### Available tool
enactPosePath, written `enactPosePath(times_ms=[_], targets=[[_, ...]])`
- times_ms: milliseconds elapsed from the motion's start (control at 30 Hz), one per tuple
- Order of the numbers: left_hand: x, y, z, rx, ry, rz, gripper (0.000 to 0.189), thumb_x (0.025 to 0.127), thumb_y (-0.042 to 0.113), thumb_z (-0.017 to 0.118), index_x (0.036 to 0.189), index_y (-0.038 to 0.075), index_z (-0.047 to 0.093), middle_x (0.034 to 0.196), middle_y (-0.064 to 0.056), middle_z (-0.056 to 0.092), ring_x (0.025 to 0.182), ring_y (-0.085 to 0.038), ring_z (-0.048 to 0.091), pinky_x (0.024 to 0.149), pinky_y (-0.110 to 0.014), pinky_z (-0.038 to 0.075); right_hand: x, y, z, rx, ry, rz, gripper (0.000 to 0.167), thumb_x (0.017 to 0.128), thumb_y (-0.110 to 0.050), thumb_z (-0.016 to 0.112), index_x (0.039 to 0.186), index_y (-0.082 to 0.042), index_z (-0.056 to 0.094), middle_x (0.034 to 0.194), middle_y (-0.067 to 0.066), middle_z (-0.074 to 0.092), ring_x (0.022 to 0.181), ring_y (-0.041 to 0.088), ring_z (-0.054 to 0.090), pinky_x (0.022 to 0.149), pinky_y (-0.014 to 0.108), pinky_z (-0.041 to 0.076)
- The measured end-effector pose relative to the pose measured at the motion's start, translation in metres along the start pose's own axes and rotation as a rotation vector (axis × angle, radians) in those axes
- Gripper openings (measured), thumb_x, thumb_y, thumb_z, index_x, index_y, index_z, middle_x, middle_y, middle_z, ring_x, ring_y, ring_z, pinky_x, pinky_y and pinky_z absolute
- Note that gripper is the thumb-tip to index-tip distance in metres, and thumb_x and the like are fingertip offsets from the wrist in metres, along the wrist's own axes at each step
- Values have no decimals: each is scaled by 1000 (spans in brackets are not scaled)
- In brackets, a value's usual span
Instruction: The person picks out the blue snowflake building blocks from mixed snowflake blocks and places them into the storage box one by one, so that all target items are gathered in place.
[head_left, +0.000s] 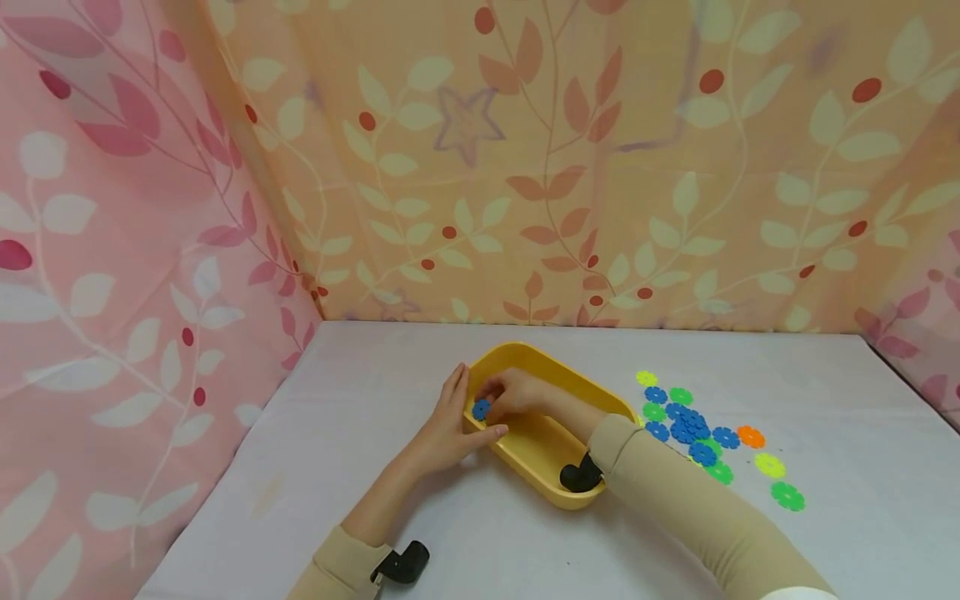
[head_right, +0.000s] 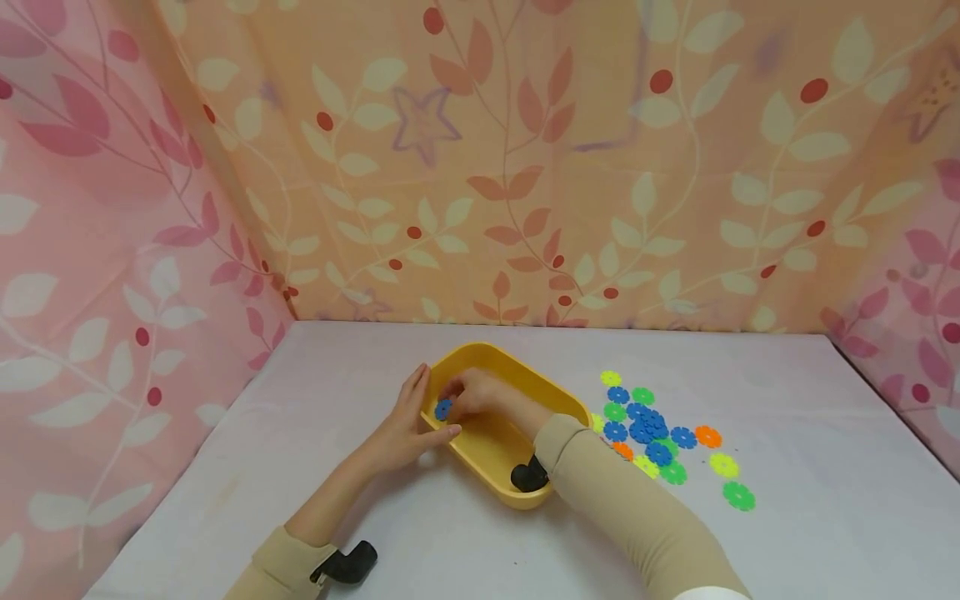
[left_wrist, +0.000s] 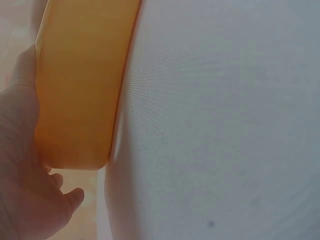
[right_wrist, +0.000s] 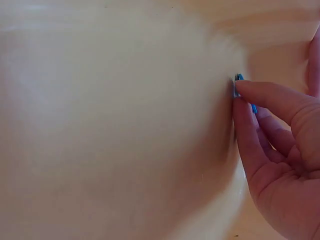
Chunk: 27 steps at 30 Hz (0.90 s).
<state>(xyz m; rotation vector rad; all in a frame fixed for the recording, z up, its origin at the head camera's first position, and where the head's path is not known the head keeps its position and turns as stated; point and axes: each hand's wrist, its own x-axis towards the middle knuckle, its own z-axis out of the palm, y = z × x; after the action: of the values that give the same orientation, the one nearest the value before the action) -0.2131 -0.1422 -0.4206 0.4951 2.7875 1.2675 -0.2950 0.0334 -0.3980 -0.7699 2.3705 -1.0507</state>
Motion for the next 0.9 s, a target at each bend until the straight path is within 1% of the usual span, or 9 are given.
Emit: enactPosePath(times_ms=[267,500,667,800,900], targets=[[0,0,0,-2,-6,-11,115,83,62,67,156,11,-6,162,1,-10,148,-23,3,115,-47,17,-2,-4,2,-23,24,15,33,76,-2,79,107,0,69,84,1,62,76,13,54,69,20,46],[0,1,0,0,-5,-9,115,83,62,67,156,11,-6,162,2,-10,148,-22,3,115,-47,18,-3,-2,2,-32,16,-39,33,75,-1,78,107,3,69,85,4,63,76,12,53,67,19,45],[-1,1,0,-5,-7,-10,115,83,61,67,156,10,-6,162,2,-10,148,-23,3,115,-48,18,-3,-1,1,-41,11,-38,32,75,-3,79,105,2,69,84,2,62,76,12,53,67,19,45],[0,2,1,1,-9,-10,116,83,62,67,156,12,-7,162,1,-10,148,-23,3,115,-47,18,-4,-5,-5,-41,3,-19,31,77,-5,77,106,1,69,83,1,62,73,13,54,66,20,46],[0,1,0,14,8,3,115,83,60,68,156,9,-5,162,-3,-8,148,-26,4,115,-49,18,-6,-11,-16,1,30,-18,31,80,-8,76,109,1,68,86,3,63,74,14,56,67,22,49]])
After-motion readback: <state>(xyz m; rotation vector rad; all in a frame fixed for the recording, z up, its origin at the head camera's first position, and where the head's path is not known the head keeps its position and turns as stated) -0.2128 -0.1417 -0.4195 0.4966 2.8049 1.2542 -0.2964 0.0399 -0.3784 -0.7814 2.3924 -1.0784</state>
